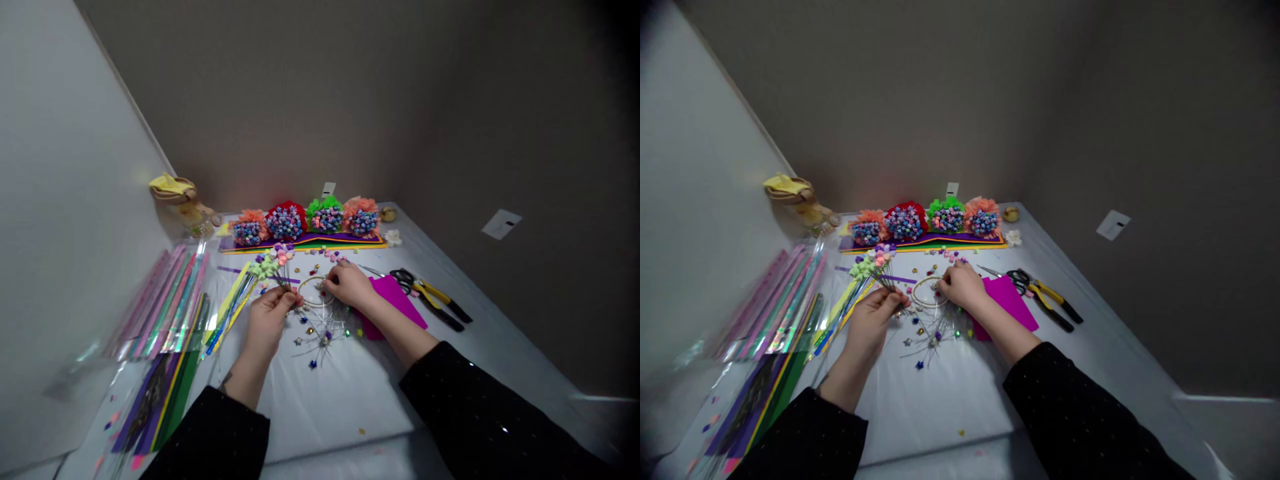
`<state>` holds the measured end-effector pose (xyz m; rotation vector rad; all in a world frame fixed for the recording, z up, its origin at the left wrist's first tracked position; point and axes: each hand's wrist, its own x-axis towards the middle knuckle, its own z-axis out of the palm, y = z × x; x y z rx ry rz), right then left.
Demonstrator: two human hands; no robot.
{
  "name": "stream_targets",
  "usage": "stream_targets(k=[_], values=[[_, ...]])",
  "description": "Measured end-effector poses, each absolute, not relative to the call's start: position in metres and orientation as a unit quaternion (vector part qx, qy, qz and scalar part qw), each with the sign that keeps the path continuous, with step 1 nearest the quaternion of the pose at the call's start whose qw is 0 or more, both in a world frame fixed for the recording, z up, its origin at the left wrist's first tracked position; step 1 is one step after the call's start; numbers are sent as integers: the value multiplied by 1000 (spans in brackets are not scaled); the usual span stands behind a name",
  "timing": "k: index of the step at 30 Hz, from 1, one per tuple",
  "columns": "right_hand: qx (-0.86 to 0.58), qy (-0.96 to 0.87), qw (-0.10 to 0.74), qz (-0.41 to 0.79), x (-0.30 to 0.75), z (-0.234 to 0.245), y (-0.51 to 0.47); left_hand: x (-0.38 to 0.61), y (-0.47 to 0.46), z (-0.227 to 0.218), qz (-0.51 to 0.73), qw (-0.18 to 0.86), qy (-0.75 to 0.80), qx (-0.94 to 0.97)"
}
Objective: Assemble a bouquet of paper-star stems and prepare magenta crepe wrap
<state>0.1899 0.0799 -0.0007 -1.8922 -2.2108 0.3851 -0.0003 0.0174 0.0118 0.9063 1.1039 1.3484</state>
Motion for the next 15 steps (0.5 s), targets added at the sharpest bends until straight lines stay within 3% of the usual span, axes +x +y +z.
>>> stream_targets(k=[8, 15], values=[[-663, -724, 111, 154, 178, 6, 90, -1, 20, 6, 572, 562, 461, 379], [-658, -711, 170, 180, 181, 14, 100, -2, 20, 10, 576, 593, 446, 343]])
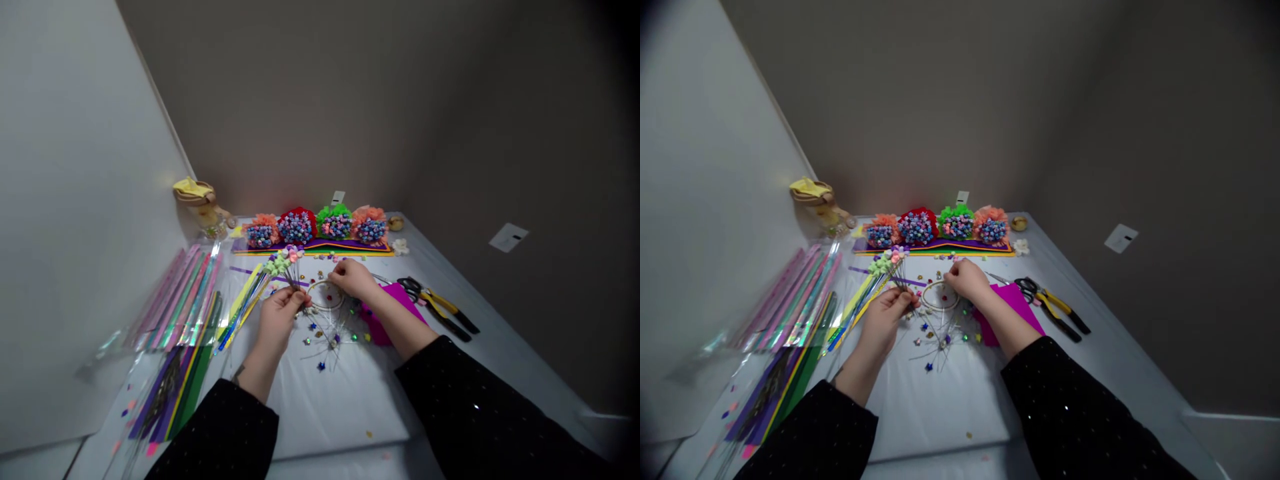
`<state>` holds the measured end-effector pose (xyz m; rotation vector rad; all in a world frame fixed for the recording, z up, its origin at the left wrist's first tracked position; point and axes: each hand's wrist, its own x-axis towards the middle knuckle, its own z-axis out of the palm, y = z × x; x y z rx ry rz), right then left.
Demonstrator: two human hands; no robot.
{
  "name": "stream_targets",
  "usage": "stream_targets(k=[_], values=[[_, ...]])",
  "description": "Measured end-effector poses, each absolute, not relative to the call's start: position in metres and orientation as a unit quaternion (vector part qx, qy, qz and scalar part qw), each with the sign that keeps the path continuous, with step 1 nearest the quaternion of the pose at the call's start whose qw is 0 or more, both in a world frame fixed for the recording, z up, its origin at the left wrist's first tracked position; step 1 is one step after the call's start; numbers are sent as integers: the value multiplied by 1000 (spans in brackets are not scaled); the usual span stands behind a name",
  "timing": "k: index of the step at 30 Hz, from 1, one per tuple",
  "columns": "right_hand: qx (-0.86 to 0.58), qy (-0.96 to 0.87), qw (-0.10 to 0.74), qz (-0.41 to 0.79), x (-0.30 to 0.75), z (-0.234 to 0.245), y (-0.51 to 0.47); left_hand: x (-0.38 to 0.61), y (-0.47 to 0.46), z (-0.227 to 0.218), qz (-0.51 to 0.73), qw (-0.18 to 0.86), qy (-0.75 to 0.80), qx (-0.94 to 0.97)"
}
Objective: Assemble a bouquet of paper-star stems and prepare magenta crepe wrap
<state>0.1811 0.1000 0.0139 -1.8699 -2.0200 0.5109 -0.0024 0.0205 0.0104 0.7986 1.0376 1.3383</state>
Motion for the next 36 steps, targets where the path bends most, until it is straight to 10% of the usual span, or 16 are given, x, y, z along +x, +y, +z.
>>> stream_targets(k=[17, 25, 36], values=[[-429, -559, 698, 127, 193, 86, 80, -4, 19, 12, 572, 615, 435, 324], [-393, -520, 597, 468, 147, 70, 43, 2, 6, 18, 457, 739, 385, 310], [-443, -544, 624, 344, 139, 52, 54, 10, 1, 22, 431, 752, 382, 319]])
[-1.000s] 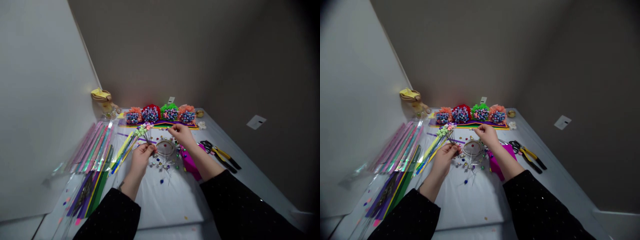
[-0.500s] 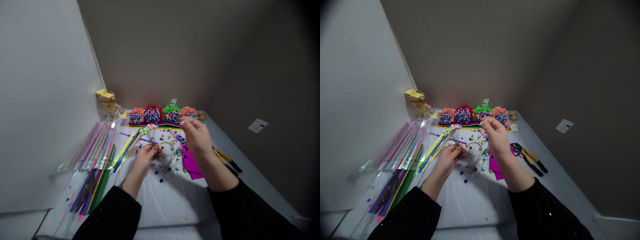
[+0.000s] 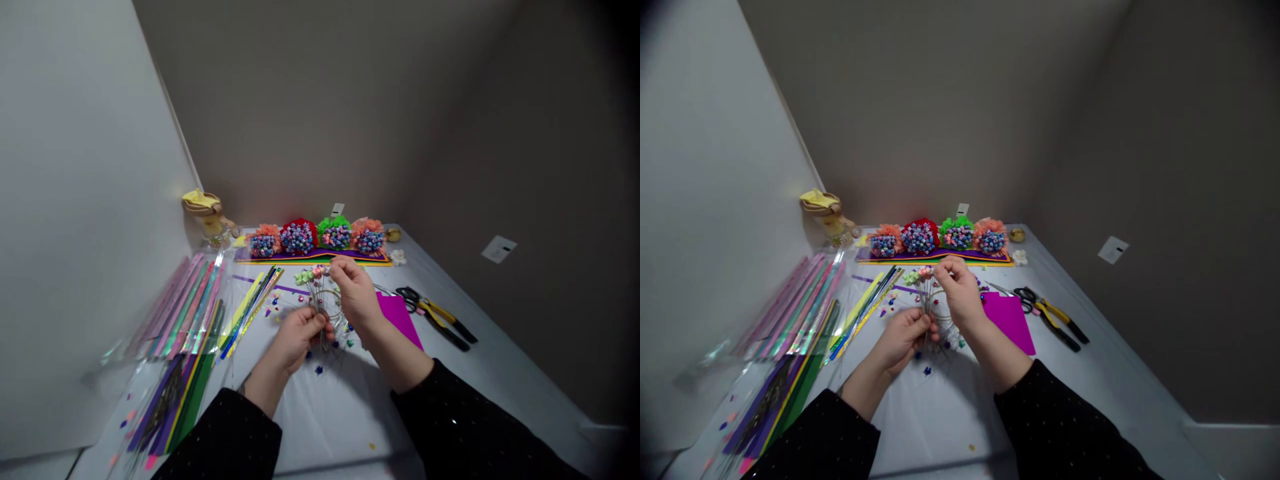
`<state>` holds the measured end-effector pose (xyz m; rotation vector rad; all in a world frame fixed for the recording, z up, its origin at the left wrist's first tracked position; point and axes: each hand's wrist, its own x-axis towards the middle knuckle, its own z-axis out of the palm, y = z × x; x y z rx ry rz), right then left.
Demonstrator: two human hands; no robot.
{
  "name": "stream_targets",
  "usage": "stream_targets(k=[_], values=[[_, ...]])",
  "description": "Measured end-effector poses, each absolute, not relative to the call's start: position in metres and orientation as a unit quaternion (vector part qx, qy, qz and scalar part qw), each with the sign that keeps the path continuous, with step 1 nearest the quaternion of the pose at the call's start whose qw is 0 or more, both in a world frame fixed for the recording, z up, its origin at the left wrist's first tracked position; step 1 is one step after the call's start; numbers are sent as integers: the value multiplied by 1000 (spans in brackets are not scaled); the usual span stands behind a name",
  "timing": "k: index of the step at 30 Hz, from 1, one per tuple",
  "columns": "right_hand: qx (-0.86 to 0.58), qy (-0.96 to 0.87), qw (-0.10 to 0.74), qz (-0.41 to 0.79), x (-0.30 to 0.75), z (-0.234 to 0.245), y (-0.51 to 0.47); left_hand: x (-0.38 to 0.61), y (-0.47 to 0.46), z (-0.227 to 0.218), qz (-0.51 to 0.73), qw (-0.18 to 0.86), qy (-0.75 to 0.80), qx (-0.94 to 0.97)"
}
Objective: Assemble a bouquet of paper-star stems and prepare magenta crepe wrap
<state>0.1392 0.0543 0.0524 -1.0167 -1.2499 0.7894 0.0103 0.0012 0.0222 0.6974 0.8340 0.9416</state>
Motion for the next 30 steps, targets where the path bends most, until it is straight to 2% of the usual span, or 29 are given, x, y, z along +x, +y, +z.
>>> stream_targets(k=[8, 12, 23, 30], values=[[-443, -733, 503, 116, 170, 78, 54, 8, 5, 17, 465, 698, 397, 373], [-420, -775, 471, 26, 177, 81, 55, 9, 5, 14, 462, 692, 403, 380], [-398, -699, 576, -145, 165, 55, 39, 14, -1, 20, 451, 718, 379, 371], [-417, -701, 570, -99, 166, 50, 42, 13, -1, 21, 467, 690, 390, 393]])
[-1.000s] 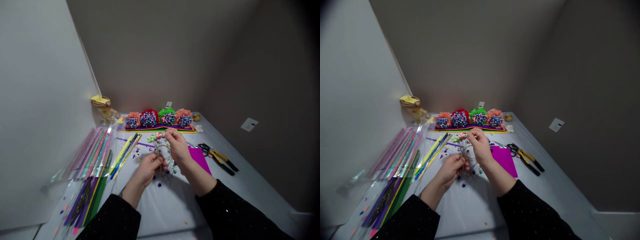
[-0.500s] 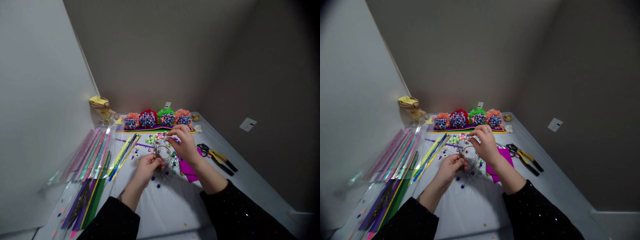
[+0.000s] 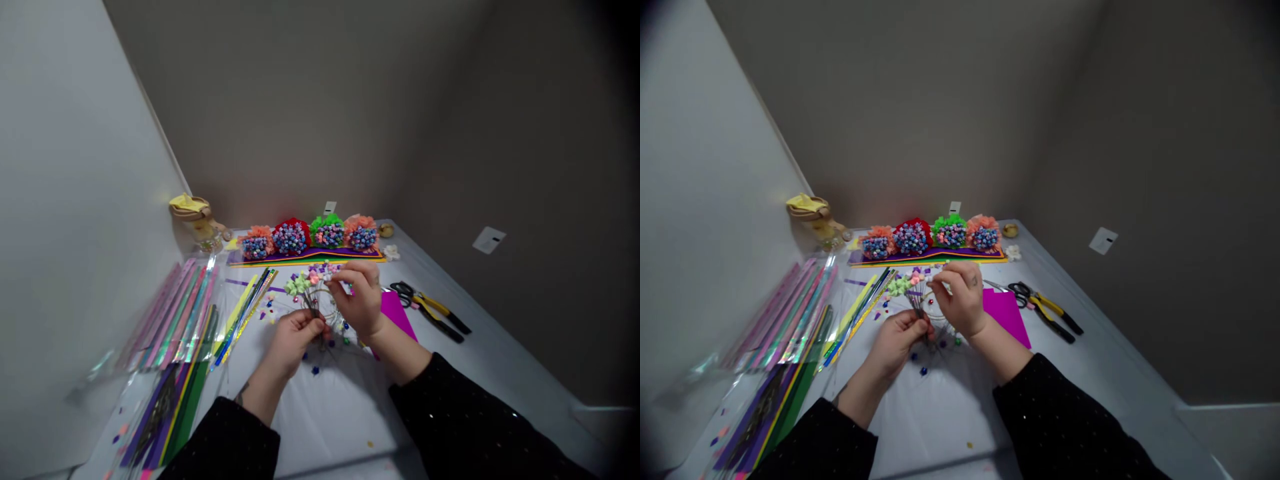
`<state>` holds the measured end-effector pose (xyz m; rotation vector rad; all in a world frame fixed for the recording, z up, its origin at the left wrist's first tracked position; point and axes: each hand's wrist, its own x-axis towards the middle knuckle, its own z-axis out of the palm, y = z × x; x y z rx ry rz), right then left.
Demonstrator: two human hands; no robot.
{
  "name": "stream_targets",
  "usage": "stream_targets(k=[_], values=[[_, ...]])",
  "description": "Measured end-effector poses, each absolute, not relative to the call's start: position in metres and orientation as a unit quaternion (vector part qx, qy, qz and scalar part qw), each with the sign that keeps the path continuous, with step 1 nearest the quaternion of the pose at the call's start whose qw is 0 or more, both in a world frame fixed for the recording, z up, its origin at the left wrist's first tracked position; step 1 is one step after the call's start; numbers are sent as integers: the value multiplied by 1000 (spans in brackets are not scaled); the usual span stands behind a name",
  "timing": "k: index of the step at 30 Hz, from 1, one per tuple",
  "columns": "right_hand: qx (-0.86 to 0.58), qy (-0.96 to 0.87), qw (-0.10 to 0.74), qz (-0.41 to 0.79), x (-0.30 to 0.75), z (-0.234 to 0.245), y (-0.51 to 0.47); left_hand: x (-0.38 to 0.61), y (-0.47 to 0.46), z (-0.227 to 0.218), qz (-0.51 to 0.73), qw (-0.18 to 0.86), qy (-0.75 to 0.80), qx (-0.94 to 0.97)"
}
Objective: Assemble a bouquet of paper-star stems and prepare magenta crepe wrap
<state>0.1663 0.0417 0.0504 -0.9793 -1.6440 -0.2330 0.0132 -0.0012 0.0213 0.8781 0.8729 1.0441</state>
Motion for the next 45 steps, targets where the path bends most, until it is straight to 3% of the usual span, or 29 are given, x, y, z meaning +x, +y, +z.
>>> stream_targets(k=[8, 14, 19, 27, 34, 38, 45], values=[[-519, -611, 598, -11, 229, 57, 54, 1, 11, 31, 579, 630, 419, 305], [-603, -650, 446, 124, 249, 1, 75, 0, 13, 30, 587, 623, 425, 294], [-636, -682, 339, 126, 254, -21, 88, -1, 14, 29, 587, 623, 430, 286], [-691, -652, 281, 138, 291, -24, 98, -3, 16, 31, 595, 612, 438, 282], [-626, -727, 235, 157, 291, -19, 93, -2, 16, 30, 593, 613, 434, 292], [-627, -728, 222, 168, 283, -15, 91, -2, 16, 31, 591, 612, 436, 293], [-648, -654, 297, 254, 289, -1, 87, -1, 16, 26, 562, 614, 461, 309]])
